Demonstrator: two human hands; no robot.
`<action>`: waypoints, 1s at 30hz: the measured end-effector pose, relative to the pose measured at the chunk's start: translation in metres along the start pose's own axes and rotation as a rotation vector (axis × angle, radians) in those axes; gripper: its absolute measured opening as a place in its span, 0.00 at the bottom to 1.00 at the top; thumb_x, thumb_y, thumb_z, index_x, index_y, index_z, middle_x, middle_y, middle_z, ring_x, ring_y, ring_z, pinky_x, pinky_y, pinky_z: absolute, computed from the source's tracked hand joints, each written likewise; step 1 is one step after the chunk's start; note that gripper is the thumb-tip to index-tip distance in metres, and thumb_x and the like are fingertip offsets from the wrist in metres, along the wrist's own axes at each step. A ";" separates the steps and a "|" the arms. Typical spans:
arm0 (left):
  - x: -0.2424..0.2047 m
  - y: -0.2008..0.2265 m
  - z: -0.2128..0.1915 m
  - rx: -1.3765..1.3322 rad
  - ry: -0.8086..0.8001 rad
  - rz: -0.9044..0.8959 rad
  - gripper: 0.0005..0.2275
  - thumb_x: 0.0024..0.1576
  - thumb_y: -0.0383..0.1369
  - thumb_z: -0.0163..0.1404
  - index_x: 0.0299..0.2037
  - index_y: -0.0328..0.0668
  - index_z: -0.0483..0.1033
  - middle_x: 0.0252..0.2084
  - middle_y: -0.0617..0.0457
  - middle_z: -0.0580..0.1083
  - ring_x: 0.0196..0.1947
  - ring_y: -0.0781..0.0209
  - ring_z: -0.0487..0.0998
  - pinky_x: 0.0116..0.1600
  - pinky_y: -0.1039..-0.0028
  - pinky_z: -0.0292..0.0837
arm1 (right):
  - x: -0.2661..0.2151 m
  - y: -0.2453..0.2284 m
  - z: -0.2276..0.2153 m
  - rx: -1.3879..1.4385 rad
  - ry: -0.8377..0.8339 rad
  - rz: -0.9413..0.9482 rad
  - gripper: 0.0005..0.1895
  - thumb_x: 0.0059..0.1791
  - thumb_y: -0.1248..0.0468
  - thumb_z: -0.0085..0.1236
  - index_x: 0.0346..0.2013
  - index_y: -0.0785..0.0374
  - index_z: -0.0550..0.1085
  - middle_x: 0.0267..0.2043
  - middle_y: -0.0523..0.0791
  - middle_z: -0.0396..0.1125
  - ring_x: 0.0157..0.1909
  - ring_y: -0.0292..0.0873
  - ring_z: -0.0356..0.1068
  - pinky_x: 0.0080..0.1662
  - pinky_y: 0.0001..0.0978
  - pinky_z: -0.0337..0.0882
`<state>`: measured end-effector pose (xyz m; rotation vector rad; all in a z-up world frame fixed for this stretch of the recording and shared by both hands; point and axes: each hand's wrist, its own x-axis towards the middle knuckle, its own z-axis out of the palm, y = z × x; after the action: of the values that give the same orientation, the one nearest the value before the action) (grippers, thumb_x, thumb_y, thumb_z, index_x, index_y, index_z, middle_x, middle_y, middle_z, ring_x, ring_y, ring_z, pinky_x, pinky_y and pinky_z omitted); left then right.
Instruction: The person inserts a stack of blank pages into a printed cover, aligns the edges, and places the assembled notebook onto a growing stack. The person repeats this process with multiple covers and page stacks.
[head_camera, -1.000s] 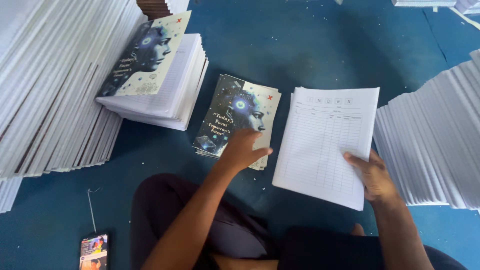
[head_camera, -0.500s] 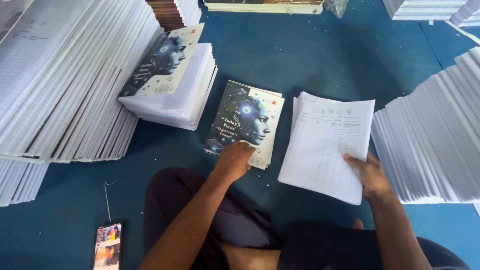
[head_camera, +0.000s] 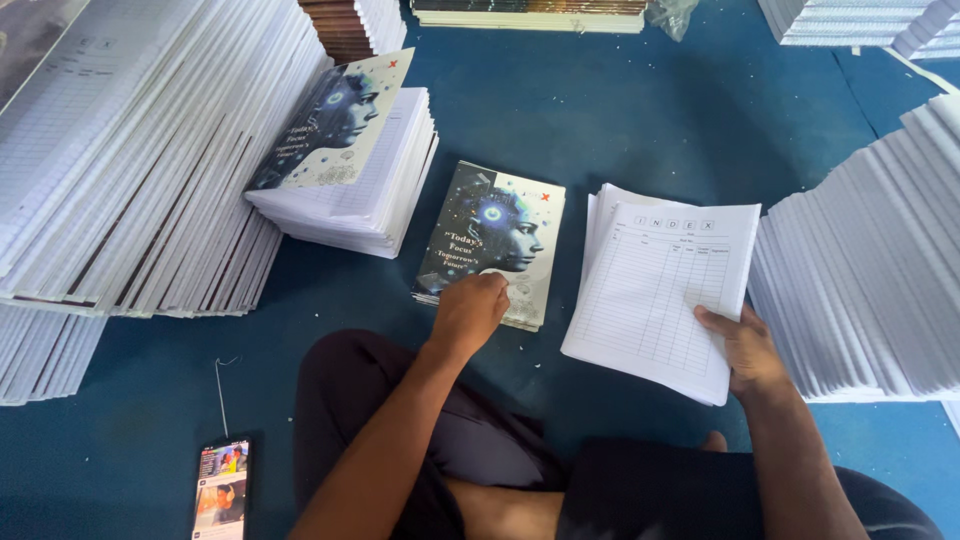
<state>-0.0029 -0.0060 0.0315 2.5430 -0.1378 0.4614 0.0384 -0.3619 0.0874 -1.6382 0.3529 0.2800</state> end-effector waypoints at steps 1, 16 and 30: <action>0.000 0.002 -0.003 -0.008 0.024 -0.028 0.05 0.57 0.32 0.54 0.33 0.39 0.77 0.33 0.46 0.77 0.37 0.43 0.79 0.42 0.55 0.73 | 0.000 -0.001 0.001 0.003 -0.003 -0.003 0.39 0.47 0.63 0.55 0.70 0.73 0.55 0.56 0.68 0.64 0.56 0.65 0.71 0.52 0.54 0.76; 0.010 -0.017 0.004 -0.626 0.126 -0.350 0.20 0.58 0.41 0.59 0.23 0.30 0.69 0.19 0.44 0.68 0.20 0.60 0.65 0.28 0.67 0.62 | -0.001 -0.002 0.008 -0.025 0.015 -0.003 0.38 0.48 0.65 0.52 0.70 0.75 0.53 0.56 0.70 0.64 0.55 0.66 0.72 0.51 0.53 0.76; 0.019 0.014 -0.025 -0.810 0.324 -0.439 0.14 0.53 0.39 0.60 0.30 0.32 0.77 0.30 0.52 0.79 0.24 0.68 0.73 0.31 0.75 0.69 | 0.003 -0.011 0.084 0.083 -0.036 -0.023 0.33 0.49 0.68 0.52 0.68 0.70 0.57 0.60 0.64 0.64 0.61 0.63 0.69 0.58 0.55 0.73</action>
<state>0.0050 -0.0044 0.0653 1.6164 0.2945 0.5010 0.0475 -0.2772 0.0881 -1.5530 0.3141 0.2735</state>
